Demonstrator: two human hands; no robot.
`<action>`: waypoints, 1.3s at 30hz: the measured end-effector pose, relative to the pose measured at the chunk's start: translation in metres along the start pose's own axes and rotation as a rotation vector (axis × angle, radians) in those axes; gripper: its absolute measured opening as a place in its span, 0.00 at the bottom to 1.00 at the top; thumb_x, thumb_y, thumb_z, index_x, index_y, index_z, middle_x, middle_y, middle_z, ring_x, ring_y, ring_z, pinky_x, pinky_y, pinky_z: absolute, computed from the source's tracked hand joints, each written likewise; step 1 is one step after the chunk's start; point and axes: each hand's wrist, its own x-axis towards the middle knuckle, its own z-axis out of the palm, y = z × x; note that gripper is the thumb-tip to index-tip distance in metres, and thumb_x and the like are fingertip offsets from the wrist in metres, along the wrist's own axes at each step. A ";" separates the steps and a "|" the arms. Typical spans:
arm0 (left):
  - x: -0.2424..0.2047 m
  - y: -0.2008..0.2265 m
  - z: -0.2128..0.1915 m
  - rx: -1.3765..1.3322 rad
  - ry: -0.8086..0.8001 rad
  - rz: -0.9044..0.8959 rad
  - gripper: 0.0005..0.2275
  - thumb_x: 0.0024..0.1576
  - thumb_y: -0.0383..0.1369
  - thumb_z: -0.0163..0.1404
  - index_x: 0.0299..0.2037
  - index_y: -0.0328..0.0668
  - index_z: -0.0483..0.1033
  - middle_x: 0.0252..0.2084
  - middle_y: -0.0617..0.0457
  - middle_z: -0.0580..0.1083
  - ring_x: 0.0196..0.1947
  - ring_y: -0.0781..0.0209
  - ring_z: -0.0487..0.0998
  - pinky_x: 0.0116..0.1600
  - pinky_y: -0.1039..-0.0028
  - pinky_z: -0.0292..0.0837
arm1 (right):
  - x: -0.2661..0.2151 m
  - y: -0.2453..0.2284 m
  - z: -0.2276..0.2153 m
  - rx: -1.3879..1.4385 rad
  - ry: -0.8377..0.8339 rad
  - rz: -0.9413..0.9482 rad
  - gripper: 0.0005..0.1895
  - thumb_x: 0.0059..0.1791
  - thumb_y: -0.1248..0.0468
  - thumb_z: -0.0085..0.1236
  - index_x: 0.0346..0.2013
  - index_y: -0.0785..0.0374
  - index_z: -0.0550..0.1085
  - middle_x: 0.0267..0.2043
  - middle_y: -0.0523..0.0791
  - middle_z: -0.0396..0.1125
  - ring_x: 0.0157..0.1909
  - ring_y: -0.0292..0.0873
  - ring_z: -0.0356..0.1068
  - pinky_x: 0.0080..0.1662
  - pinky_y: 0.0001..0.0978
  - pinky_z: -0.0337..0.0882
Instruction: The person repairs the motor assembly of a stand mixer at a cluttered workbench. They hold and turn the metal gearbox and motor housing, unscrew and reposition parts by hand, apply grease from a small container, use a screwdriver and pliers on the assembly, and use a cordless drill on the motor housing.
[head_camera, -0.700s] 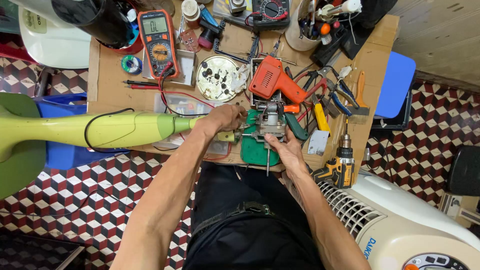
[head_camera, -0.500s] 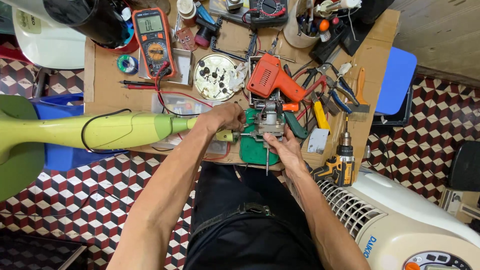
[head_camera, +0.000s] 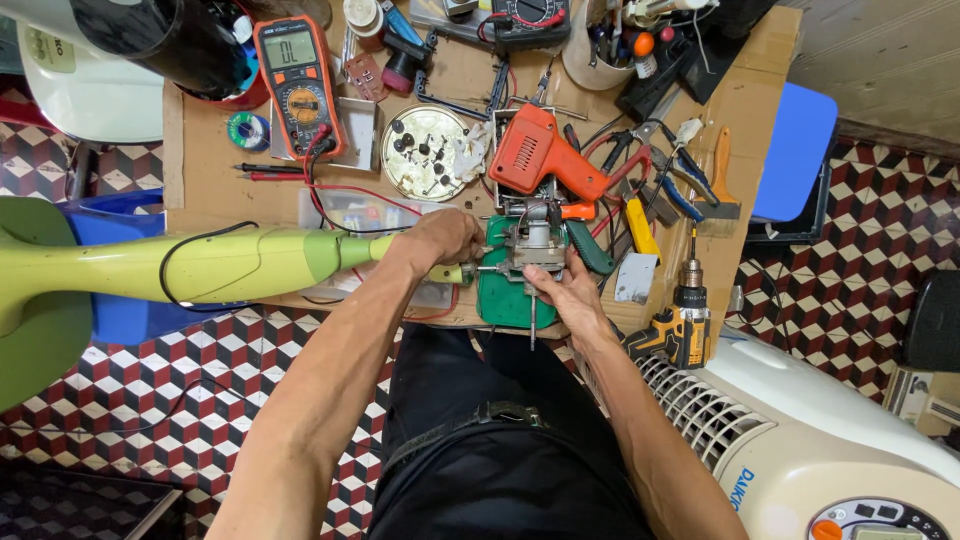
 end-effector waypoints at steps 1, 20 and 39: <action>-0.002 0.002 -0.003 -0.001 0.000 0.001 0.11 0.54 0.38 0.59 0.45 0.48 0.83 0.40 0.47 0.80 0.44 0.48 0.80 0.50 0.63 0.75 | 0.000 -0.001 0.000 -0.001 0.001 0.001 0.56 0.41 0.51 0.68 0.75 0.64 0.48 0.65 0.51 0.64 0.63 0.46 0.69 0.59 0.39 0.73; 0.000 0.003 -0.004 0.034 -0.037 0.034 0.09 0.56 0.33 0.50 0.41 0.50 0.85 0.41 0.49 0.81 0.44 0.48 0.80 0.51 0.64 0.74 | -0.004 -0.002 0.001 -0.058 0.021 0.017 0.56 0.41 0.47 0.67 0.75 0.60 0.48 0.64 0.48 0.66 0.63 0.44 0.68 0.61 0.39 0.70; -0.141 0.074 0.060 -1.305 0.633 -0.366 0.15 0.65 0.40 0.51 0.43 0.31 0.81 0.35 0.48 0.78 0.31 0.66 0.75 0.36 0.76 0.72 | 0.008 0.013 -0.006 -0.054 0.016 -0.052 0.52 0.42 0.49 0.67 0.74 0.60 0.52 0.62 0.46 0.68 0.60 0.42 0.69 0.55 0.38 0.71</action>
